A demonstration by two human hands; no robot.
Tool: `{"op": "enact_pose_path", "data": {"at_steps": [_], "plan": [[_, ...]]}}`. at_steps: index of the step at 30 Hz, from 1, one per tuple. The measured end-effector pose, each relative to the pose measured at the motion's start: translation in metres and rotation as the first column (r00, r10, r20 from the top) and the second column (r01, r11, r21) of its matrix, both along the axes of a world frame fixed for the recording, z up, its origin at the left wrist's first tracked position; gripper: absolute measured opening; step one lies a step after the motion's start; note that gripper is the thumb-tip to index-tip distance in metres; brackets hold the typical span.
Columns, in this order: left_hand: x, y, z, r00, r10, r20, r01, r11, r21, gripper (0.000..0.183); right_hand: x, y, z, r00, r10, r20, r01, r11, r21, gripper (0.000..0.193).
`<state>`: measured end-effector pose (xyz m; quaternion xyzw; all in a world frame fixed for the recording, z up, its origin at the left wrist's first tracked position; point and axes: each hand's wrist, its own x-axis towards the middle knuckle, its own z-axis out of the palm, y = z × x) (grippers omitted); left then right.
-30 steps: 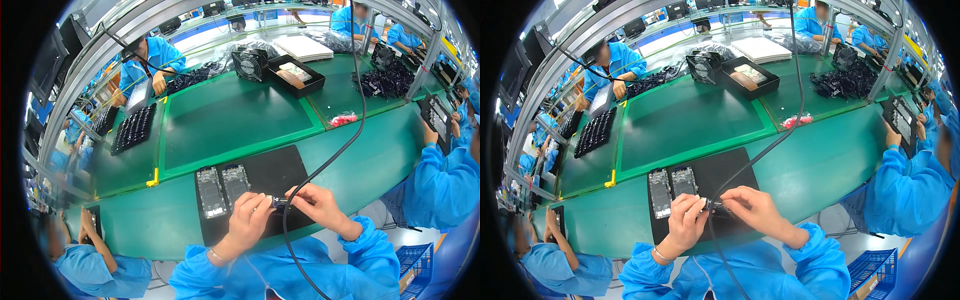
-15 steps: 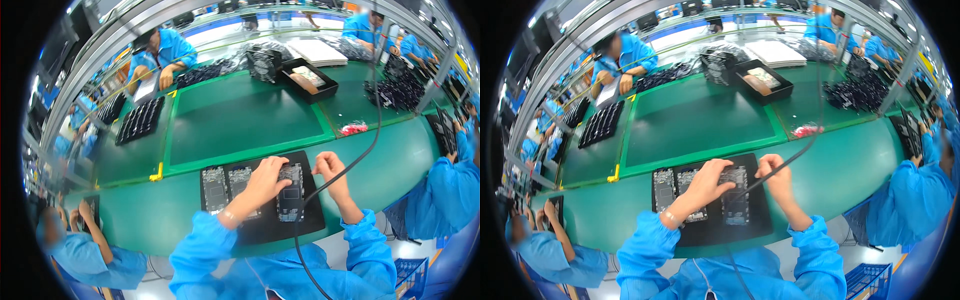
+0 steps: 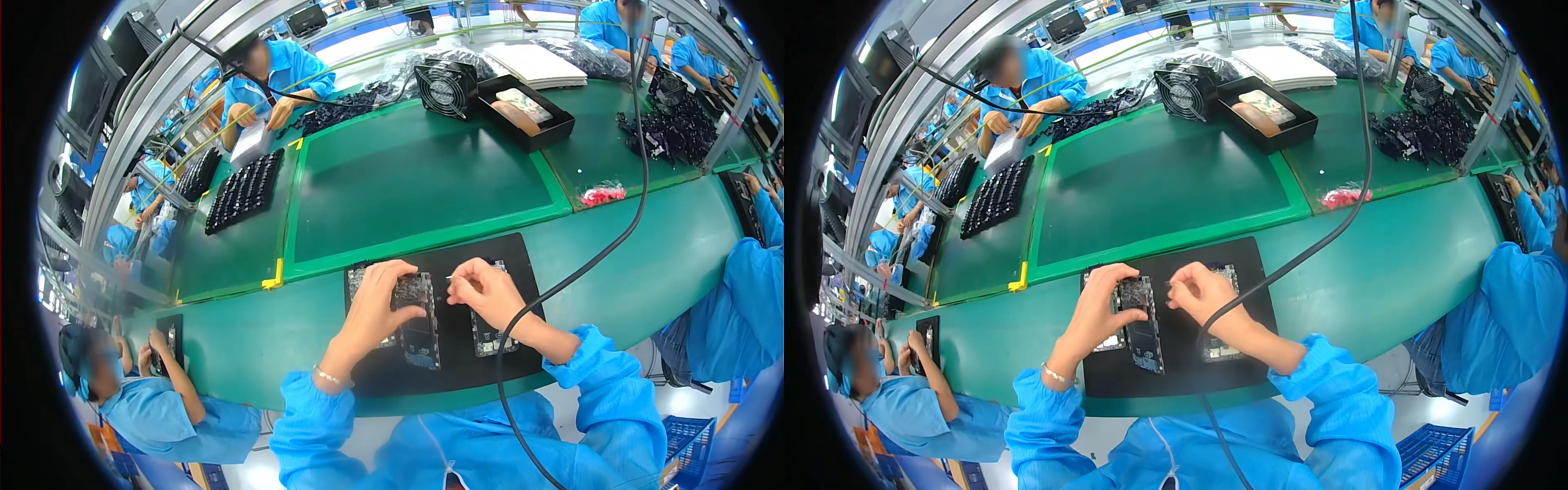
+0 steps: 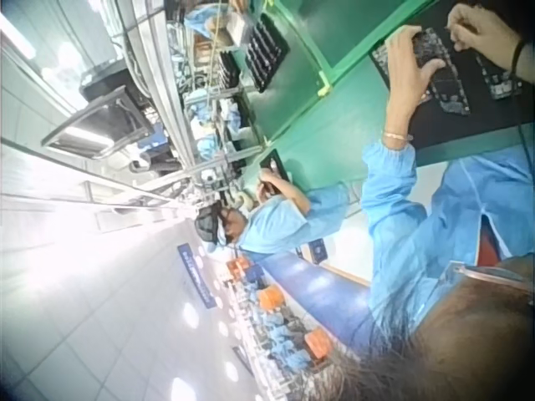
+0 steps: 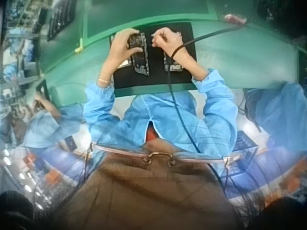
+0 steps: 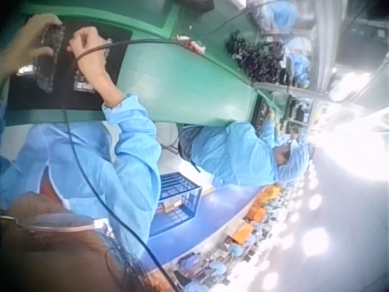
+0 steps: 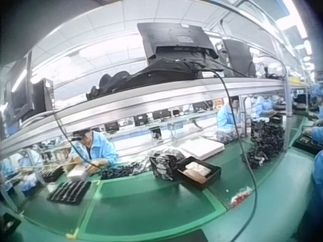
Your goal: The person assembles electronic components on a green workbench in a factory setting. They connect black cables to circuit boards and handle small parts, working alongside other employees in blue uniforms.
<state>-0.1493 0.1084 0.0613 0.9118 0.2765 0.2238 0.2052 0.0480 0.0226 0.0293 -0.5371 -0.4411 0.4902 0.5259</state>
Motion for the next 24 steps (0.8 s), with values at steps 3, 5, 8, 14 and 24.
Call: {"op": "enact_pose_path", "data": {"at_steps": [3, 5, 8, 14, 24], "plan": [[-0.002, -0.012, 0.007, 0.996, -0.048, 0.074, 0.045, 0.998, 0.041, 0.065, -0.012, 0.008, 0.0, 0.995, 0.01, -0.098, -0.007, 1.0, 0.024, 0.013], [-0.005, -0.015, 0.008, 0.994, -0.065, 0.087, 0.059, 0.996, 0.074, 0.066, -0.019, 0.01, 0.001, 0.991, 0.019, -0.134, -0.014, 0.999, 0.04, 0.013], [-0.008, -0.016, 0.005, 0.994, -0.048, 0.095, 0.041, 0.996, 0.073, 0.066, -0.023, 0.007, 0.005, 0.993, 0.023, -0.114, -0.018, 0.999, 0.049, 0.014], [-0.01, -0.017, 0.005, 0.994, -0.028, 0.109, 0.019, 0.997, 0.08, 0.065, -0.026, 0.003, 0.008, 0.999, -0.002, -0.049, 0.005, 0.997, 0.078, 0.018], [-0.007, -0.013, 0.006, 0.988, -0.105, 0.111, 0.099, 0.993, 0.064, 0.065, -0.014, 0.02, -0.008, 0.992, 0.021, -0.125, -0.019, 1.0, 0.017, 0.014]]}}
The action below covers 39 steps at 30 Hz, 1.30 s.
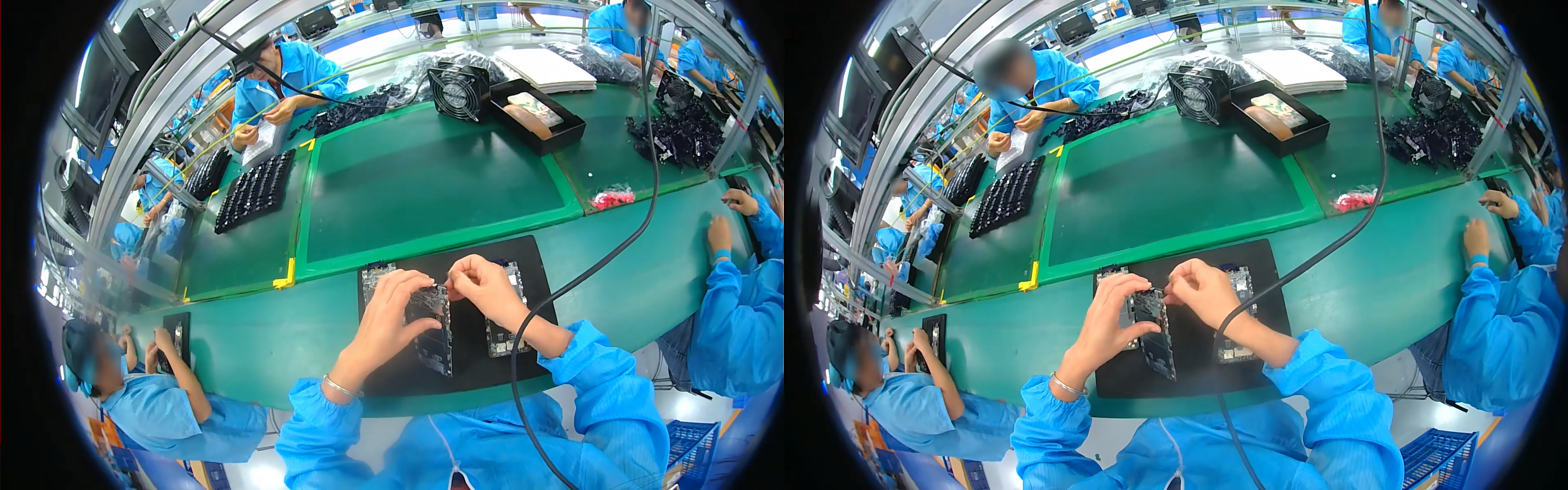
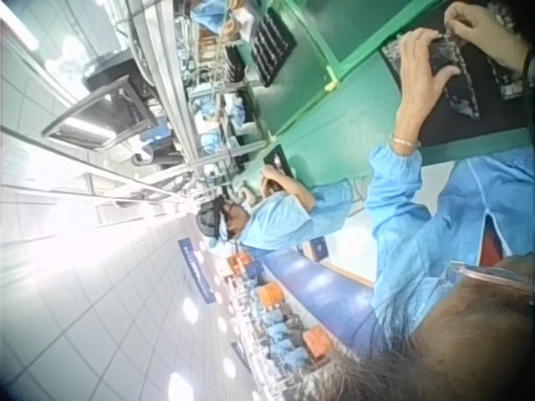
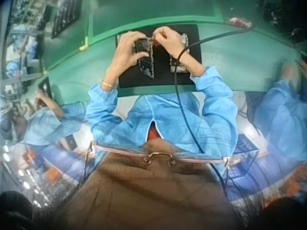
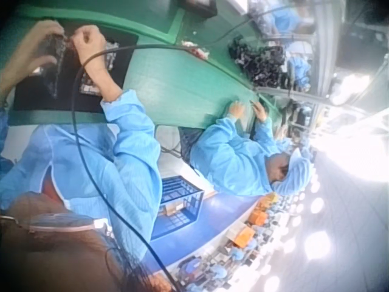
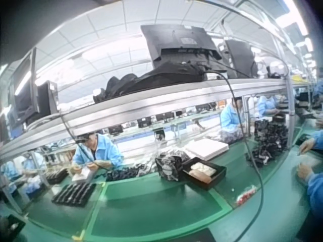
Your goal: The person assembles electronic components on a green workbench in a factory setting. They connect black cables to circuit boards and handle small parts, working alongside other employees in blue uniforms.
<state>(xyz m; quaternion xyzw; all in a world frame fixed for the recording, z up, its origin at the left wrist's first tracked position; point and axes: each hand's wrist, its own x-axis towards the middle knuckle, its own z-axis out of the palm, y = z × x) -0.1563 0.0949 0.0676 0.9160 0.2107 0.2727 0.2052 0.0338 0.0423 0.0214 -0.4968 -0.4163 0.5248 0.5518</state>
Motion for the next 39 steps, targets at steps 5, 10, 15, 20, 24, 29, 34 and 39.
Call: {"op": "enact_pose_path", "data": {"at_steps": [5, 10, 15, 20, 24, 29, 34, 39], "plan": [[0.001, 0.004, -0.006, 1.0, 0.016, 0.0, -0.016, 1.0, 0.006, 0.066, 0.003, -0.008, 0.01, 1.0, 0.005, -0.005, -0.006, 1.0, -0.022, 0.013], [0.001, 0.001, -0.004, 1.0, 0.016, -0.003, -0.016, 1.0, 0.009, 0.066, -0.004, -0.019, 0.013, 0.999, 0.033, 0.021, -0.033, 0.999, 0.018, 0.013], [-0.002, 0.0, -0.003, 1.0, 0.022, 0.009, -0.022, 1.0, 0.009, 0.067, -0.007, -0.022, 0.016, 1.0, 0.02, 0.003, -0.02, 1.0, 0.019, 0.015], [0.0, -0.001, -0.001, 1.0, 0.006, 0.006, -0.007, 1.0, 0.023, 0.066, -0.006, -0.02, 0.011, 0.999, 0.016, 0.042, -0.018, 0.999, 0.031, 0.014], [0.004, 0.003, -0.002, 0.999, 0.011, -0.036, -0.011, 1.0, -0.004, 0.064, 0.002, -0.005, -0.004, 0.998, -0.047, -0.047, 0.048, 0.999, 0.009, 0.011], [0.018, 0.025, -0.019, 0.987, 0.034, -0.155, -0.064, 0.979, -0.193, 0.061, 0.017, 0.0, -0.006, 0.986, -0.163, -0.045, 0.165, 0.986, 0.033, 0.01], [-0.023, 0.063, -0.048, 0.861, 0.36, -0.359, -0.361, 0.93, 0.065, 0.063, 0.021, -0.013, -0.001, 0.989, -0.139, -0.048, 0.139, 0.99, -0.009, 0.01], [-0.038, 0.066, -0.04, 0.89, 0.273, -0.365, -0.328, 0.939, -0.098, 0.061, -0.006, 0.005, -0.003, 0.999, 0.007, -0.04, -0.007, 1.0, 0.003, 0.011]]}}
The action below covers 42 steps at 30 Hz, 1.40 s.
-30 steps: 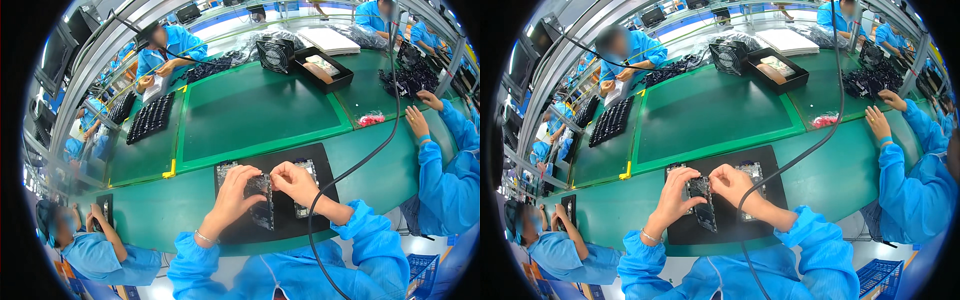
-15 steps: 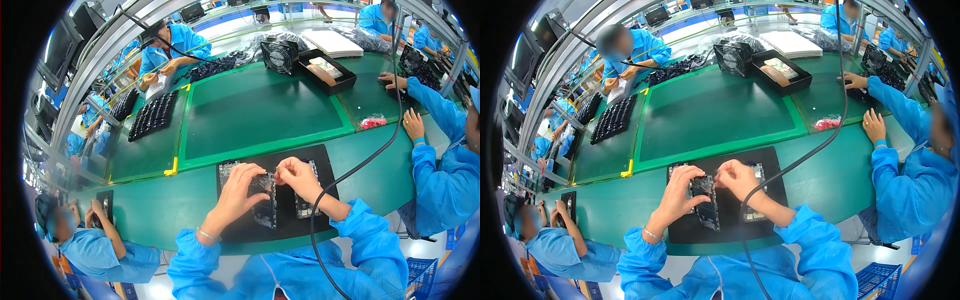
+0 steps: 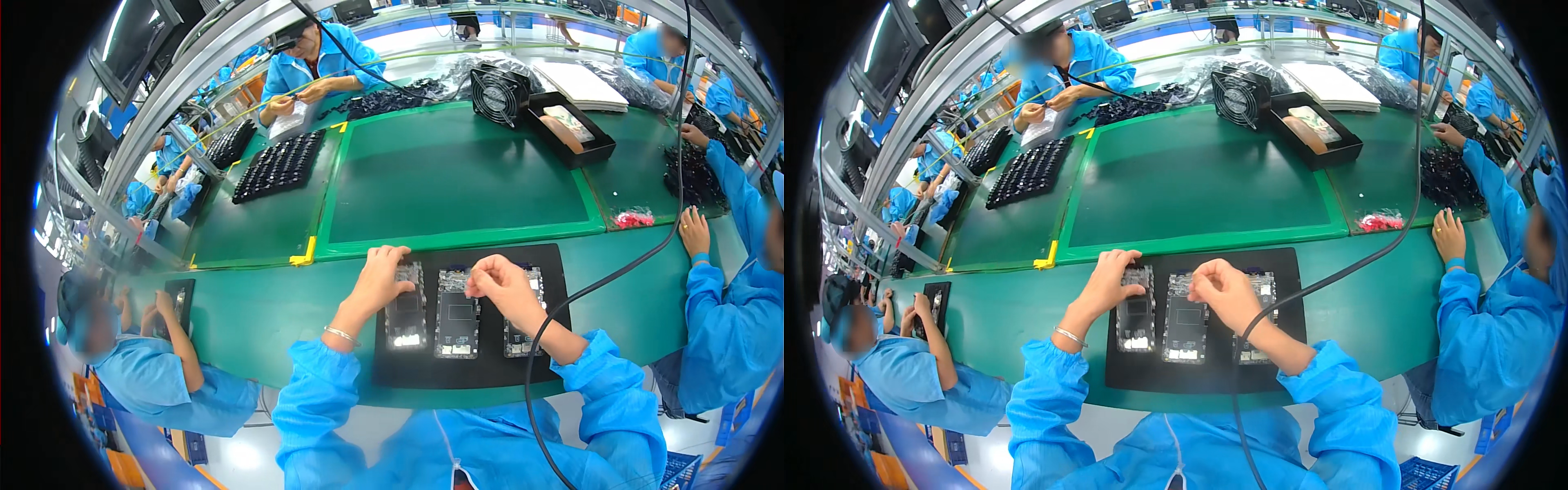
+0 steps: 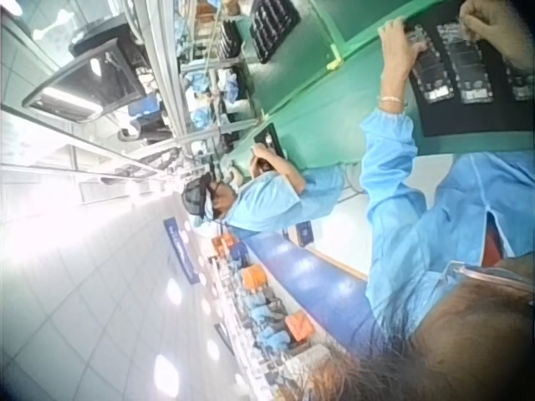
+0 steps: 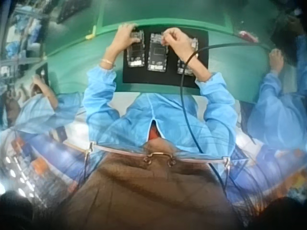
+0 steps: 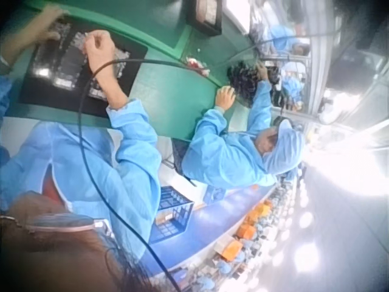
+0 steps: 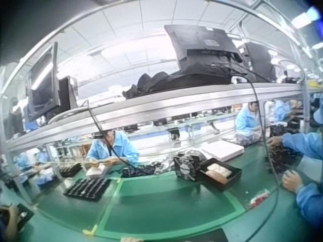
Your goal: The person assembles electronic components on a green workbench in a factory setting. They connect black cables to circuit boards and handle small parts, working alongside other employees in blue uniforms.
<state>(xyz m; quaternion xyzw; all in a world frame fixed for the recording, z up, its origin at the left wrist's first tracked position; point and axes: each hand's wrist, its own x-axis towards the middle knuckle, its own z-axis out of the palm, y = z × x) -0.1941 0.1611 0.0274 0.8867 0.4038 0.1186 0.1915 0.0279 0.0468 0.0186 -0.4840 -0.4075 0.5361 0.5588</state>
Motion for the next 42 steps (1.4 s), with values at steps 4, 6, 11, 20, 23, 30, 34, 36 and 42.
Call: {"op": "enact_pose_path", "data": {"at_steps": [4, 6, 11, 20, 23, 30, 34, 36, 42], "plan": [[-0.019, -0.029, 0.017, 0.98, -0.033, 0.199, 0.013, 0.995, 0.099, 0.058, -0.029, 0.017, -0.003, 0.997, 0.065, 0.044, -0.064, 0.998, -0.015, 0.014], [-0.026, -0.042, 0.029, 0.961, -0.046, 0.273, 0.007, 0.99, 0.14, 0.057, -0.042, 0.023, -0.001, 0.996, 0.087, 0.027, -0.086, 0.996, -0.009, 0.015], [-0.035, -0.06, 0.038, 0.95, -0.07, 0.304, -0.005, 0.971, 0.24, 0.055, -0.068, 0.023, 0.011, 0.996, 0.089, -0.023, -0.087, 0.994, 0.07, 0.015], [-0.037, -0.063, 0.035, 0.934, -0.062, 0.352, -0.029, 0.968, 0.247, 0.055, -0.075, 0.015, 0.01, 0.995, 0.102, 0.012, -0.103, 0.989, 0.105, 0.018], [-0.037, -0.063, 0.035, 0.929, -0.068, 0.364, -0.03, 0.966, 0.258, 0.056, -0.075, 0.013, 0.012, 0.994, 0.093, 0.06, -0.098, 0.991, 0.095, 0.019], [-0.039, -0.065, 0.035, 0.916, -0.135, 0.377, 0.022, 0.957, 0.289, 0.056, -0.073, 0.014, 0.017, 0.992, 0.123, 0.006, -0.123, 0.99, 0.069, 0.016], [-0.03, -0.063, 0.038, 0.94, -0.113, 0.321, 0.029, 0.966, 0.255, 0.055, -0.052, 0.013, 0.009, 0.98, 0.097, -0.176, -0.091, 0.995, 0.045, 0.014], [-0.019, -0.051, 0.041, 0.957, -0.089, 0.277, 0.038, 0.983, 0.182, 0.055, -0.033, 0.009, 0.001, 0.983, 0.068, -0.169, -0.057, 0.996, 0.074, 0.014], [-0.009, -0.013, -0.015, 0.989, -0.102, 0.105, 0.106, 0.994, -0.038, 0.064, 0.079, -0.009, -0.019, 0.974, -0.207, 0.094, 0.197, 0.974, 0.11, 0.011]]}}
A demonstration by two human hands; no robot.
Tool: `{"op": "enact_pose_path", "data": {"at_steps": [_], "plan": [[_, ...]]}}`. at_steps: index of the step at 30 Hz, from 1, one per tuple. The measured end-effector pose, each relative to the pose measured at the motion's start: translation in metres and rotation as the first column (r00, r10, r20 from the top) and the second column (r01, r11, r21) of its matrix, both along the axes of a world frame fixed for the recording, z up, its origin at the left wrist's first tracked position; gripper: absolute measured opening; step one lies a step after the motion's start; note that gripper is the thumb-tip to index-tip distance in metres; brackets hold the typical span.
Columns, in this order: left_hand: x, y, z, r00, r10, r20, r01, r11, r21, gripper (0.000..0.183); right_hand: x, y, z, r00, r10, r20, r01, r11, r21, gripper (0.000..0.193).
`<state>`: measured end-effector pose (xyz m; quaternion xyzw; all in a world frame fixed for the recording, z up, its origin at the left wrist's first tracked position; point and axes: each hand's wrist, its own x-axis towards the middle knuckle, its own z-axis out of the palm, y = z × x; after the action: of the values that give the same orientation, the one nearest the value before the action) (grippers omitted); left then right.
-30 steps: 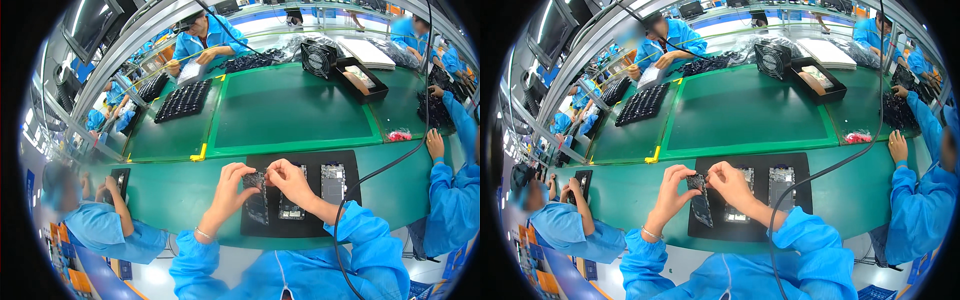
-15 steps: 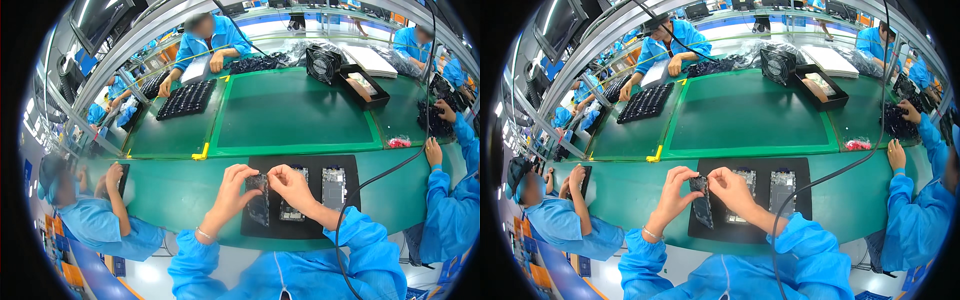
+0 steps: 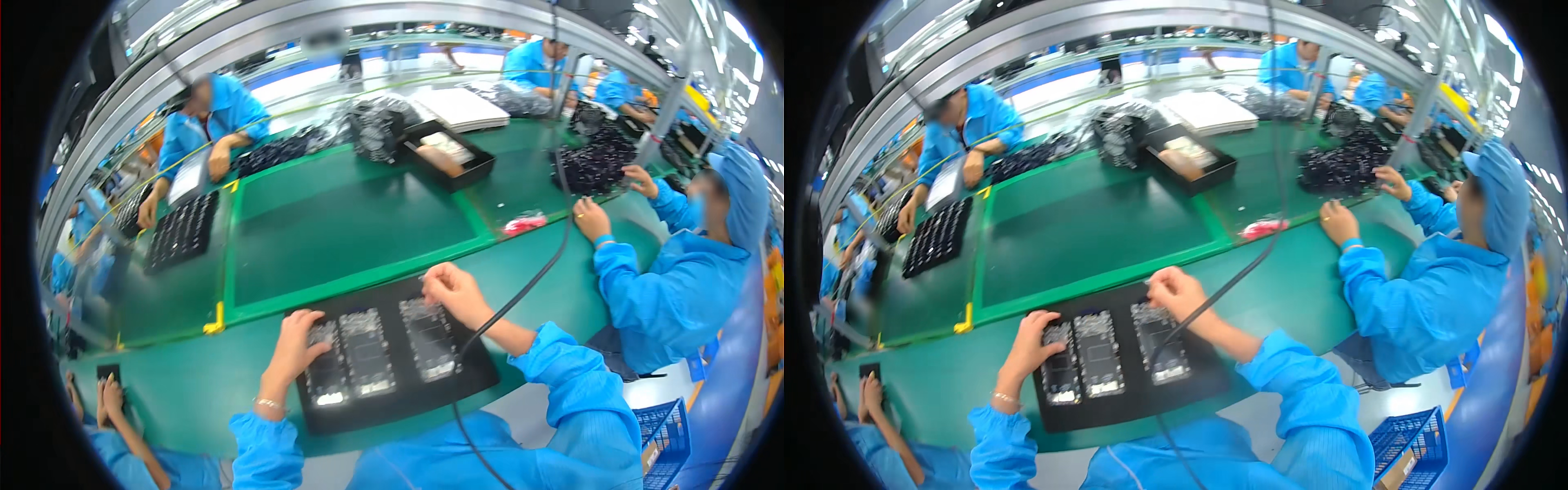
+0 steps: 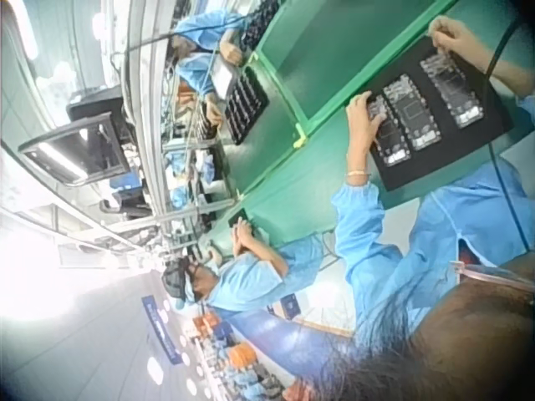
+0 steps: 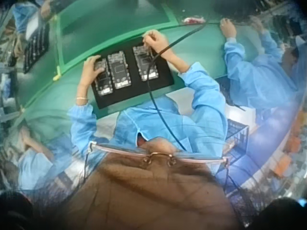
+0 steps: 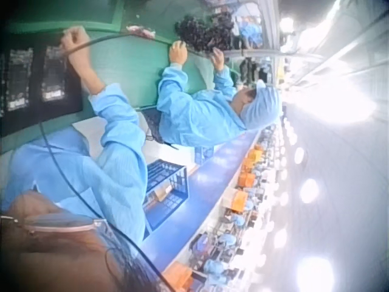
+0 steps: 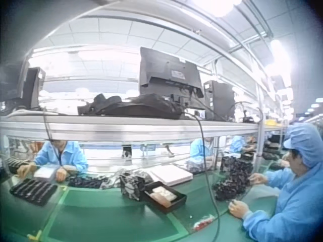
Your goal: The person assembles electronic components on a green workbench in a factory setting. They connect black cables to circuit boards and handle small parts, working alongside other employees in blue uniforms.
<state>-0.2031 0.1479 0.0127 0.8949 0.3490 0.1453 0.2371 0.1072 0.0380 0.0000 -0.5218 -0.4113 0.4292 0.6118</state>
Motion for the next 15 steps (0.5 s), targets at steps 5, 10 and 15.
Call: {"op": "enact_pose_path", "data": {"at_steps": [5, 10, 15], "plan": [[-0.027, -0.027, -0.019, 0.957, 0.24, 0.166, -0.258, 0.962, 0.095, 0.075, 0.166, -0.017, -0.007, 0.405, -0.506, 0.762, 0.453, 0.834, 0.313, 0.007], [-0.065, -0.071, -0.013, 0.829, 0.538, 0.152, -0.355, 0.717, -0.6, 0.071, 0.241, -0.038, -0.018, -0.184, -0.386, 0.904, 0.336, 0.84, 0.427, 0.017], [-0.074, -0.097, -0.007, 0.819, 0.513, 0.255, -0.202, 0.675, -0.709, 0.071, 0.236, -0.066, -0.017, -0.155, -0.238, 0.959, 0.301, 0.913, 0.275, 0.04]]}}
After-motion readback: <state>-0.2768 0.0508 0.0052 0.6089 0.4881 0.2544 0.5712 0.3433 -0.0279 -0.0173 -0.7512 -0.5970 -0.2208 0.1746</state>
